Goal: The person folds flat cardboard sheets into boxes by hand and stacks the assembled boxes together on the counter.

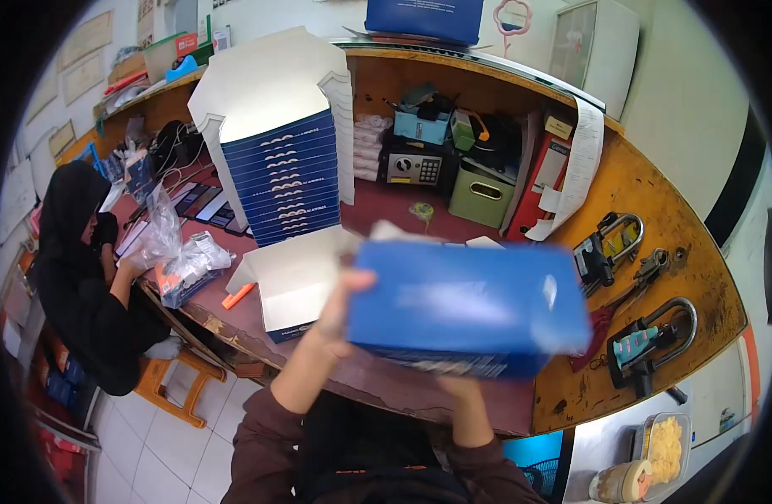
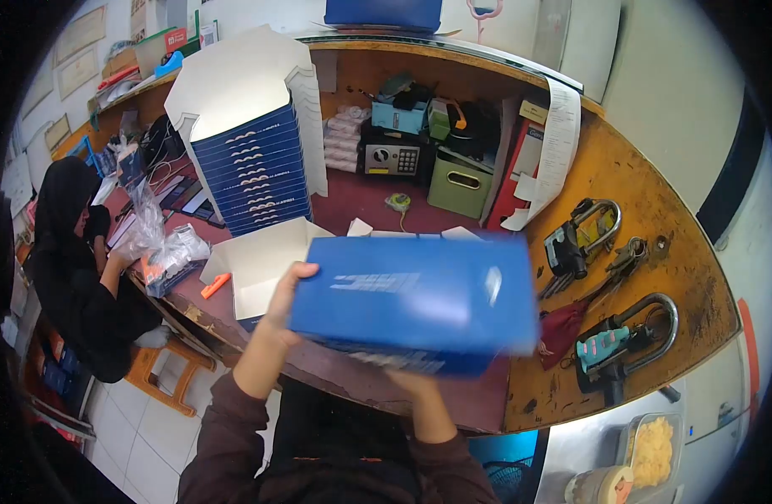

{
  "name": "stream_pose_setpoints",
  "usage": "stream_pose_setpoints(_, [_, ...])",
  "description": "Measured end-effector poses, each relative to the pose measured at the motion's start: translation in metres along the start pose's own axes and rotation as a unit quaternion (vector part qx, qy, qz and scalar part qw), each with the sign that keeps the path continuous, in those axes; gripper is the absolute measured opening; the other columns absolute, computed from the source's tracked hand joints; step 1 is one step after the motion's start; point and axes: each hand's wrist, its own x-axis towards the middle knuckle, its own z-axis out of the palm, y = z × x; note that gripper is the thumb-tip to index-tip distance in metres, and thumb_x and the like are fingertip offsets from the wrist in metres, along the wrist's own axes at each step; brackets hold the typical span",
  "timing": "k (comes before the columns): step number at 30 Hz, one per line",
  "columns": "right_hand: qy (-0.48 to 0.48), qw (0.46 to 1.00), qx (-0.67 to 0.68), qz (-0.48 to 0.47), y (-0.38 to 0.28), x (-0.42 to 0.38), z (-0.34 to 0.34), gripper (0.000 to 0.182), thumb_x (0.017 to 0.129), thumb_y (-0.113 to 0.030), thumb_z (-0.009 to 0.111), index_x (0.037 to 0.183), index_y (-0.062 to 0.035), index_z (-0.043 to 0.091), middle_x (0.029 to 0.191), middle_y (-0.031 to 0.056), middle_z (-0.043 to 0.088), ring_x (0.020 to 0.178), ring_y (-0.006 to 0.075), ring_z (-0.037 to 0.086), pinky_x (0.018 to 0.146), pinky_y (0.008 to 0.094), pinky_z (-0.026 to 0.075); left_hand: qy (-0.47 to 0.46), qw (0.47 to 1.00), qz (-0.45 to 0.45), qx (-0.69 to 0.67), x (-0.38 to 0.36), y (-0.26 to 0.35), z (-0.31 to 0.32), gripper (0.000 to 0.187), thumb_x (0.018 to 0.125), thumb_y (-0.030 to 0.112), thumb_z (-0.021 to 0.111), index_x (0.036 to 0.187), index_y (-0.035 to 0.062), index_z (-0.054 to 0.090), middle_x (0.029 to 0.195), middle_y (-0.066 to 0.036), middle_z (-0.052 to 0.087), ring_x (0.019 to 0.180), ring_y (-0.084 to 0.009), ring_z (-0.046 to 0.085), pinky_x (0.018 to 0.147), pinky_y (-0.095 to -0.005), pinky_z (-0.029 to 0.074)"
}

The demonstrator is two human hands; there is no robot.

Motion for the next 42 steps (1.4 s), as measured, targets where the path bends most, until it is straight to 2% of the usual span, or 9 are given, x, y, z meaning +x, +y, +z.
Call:
stream_pose_setpoints(5, [-0.076, 0.994, 0.061, -0.059, -0.101, -0.012, 0.034, 0.048, 0.082, -0.027, 0.059, 0.117, 0.0038, 0.046, 0.109, 0.0133, 0.056, 0.095, 0.0238, 0.056, 0.086, 0.0384, 0.044, 0.013, 0.929, 0.083, 0.361, -0.012, 0.034, -0.034, 0.067, 0.083, 0.049, 0.049, 0.128, 0.0018, 0.036, 0.120, -0.015, 0.050, 0.108, -0.0244, 0.051, 0.093, -0.0353, 0.041])
stream_pose_setpoints(9, [0.084, 0.993, 0.000, -0.086, -0.087, -0.010, 0.031, 0.038, 0.090, -0.021, 0.047, 0.118, 0.0039, 0.041, 0.107, 0.0137, 0.055, 0.092, 0.0197, 0.056, 0.078, 0.0320, 0.046, -0.088, 0.986, 0.141, 0.002, -0.014, 0.003, -0.031, 0.094, 0.075, 0.077, 0.023, 0.131, 0.0022, 0.030, 0.120, -0.021, 0.049, 0.110, -0.0333, 0.050, 0.089, -0.0404, 0.043])
stream_pose_setpoints(11, [0.113, 0.982, -0.047, -0.141, -0.068, -0.007, 0.050, 0.039, 0.090, -0.023, 0.048, 0.117, 0.0035, 0.042, 0.106, 0.0128, 0.055, 0.091, 0.0193, 0.057, 0.077, 0.0304, 0.047, -0.313, 0.915, 0.032, 0.253, -0.011, -0.016, -0.042, 0.074, 0.082, 0.061, 0.040, 0.125, 0.0007, 0.037, 0.113, -0.018, 0.054, 0.097, -0.0345, 0.057, 0.082, -0.0403, 0.047])
stream_pose_setpoints(12, [0.142, 0.966, -0.096, -0.194, -0.062, -0.006, 0.056, 0.039, 0.089, -0.025, 0.049, 0.115, 0.0030, 0.043, 0.105, 0.0118, 0.055, 0.089, 0.0190, 0.057, 0.076, 0.0289, 0.047, -0.146, 0.777, 0.115, 0.602, -0.018, -0.042, -0.047, 0.081, 0.083, 0.066, 0.026, 0.130, 0.0009, 0.034, 0.123, -0.019, 0.047, 0.101, -0.0335, 0.054, 0.080, -0.0445, 0.047])
stream_pose_setpoints(17, [0.096, 0.925, -0.155, -0.333, -0.042, -0.001, 0.067, 0.045, 0.087, -0.023, 0.055, 0.120, 0.0029, 0.040, 0.112, 0.0114, 0.052, 0.102, 0.0219, 0.053, 0.091, 0.0379, 0.041, -0.281, 0.934, -0.086, -0.206, -0.015, -0.054, -0.009, 0.044, 0.088, 0.045, 0.041, 0.102, 0.0035, 0.050, 0.073, -0.003, 0.048, 0.060, -0.0144, 0.049, 0.045, -0.0306, 0.036])
stream_pose_setpoints(24, [0.178, 0.968, -0.074, -0.163, -0.038, -0.002, 0.087, 0.037, 0.089, -0.016, 0.050, 0.121, 0.0010, 0.041, 0.116, 0.0104, 0.051, 0.107, 0.0213, 0.050, 0.093, 0.0356, 0.039, 0.025, 0.834, 0.318, 0.451, 0.002, -0.077, 0.010, 0.042, 0.076, 0.032, 0.068, 0.099, 0.0068, 0.043, 0.076, 0.001, 0.043, 0.062, -0.0074, 0.042, 0.047, -0.0229, 0.035])
stream_pose_setpoints(30, [0.195, 0.946, -0.117, -0.230, -0.049, 0.008, 0.095, 0.030, 0.090, -0.017, 0.048, 0.116, -0.0017, 0.047, 0.111, 0.0068, 0.054, 0.102, 0.0175, 0.050, 0.092, 0.0318, 0.037, -0.008, 0.963, 0.163, 0.213, 0.009, -0.061, 0.020, 0.041, 0.081, 0.008, 0.061, 0.118, 0.0023, 0.044, 0.089, -0.001, 0.054, 0.075, -0.0085, 0.051, 0.058, -0.0220, 0.045])
stream_pose_setpoints(37, [-0.075, 0.976, 0.205, -0.014, -0.109, 0.003, 0.037, 0.029, 0.084, -0.009, 0.053, 0.109, 0.0021, 0.046, 0.092, 0.0071, 0.058, 0.083, 0.0129, 0.053, 0.073, 0.0257, 0.042, 0.026, 0.767, 0.347, 0.539, 0.001, -0.032, -0.006, 0.035, 0.078, 0.000, 0.062, 0.111, -0.0040, 0.051, 0.086, -0.008, 0.060, 0.076, -0.0137, 0.058, 0.066, -0.0264, 0.047])
stream_pose_setpoints(42, [0.239, 0.890, -0.163, -0.351, -0.066, 0.013, 0.072, 0.022, 0.078, 0.004, 0.056, 0.099, 0.0056, 0.051, 0.093, 0.0087, 0.059, 0.085, 0.0132, 0.055, 0.075, 0.0239, 0.042, -0.010, 0.808, 0.366, 0.461, 0.008, -0.047, -0.012, 0.033, 0.079, -0.005, 0.054, 0.111, -0.0039, 0.047, 0.085, -0.010, 0.059, 0.073, -0.0139, 0.060, 0.062, -0.0269, 0.048])
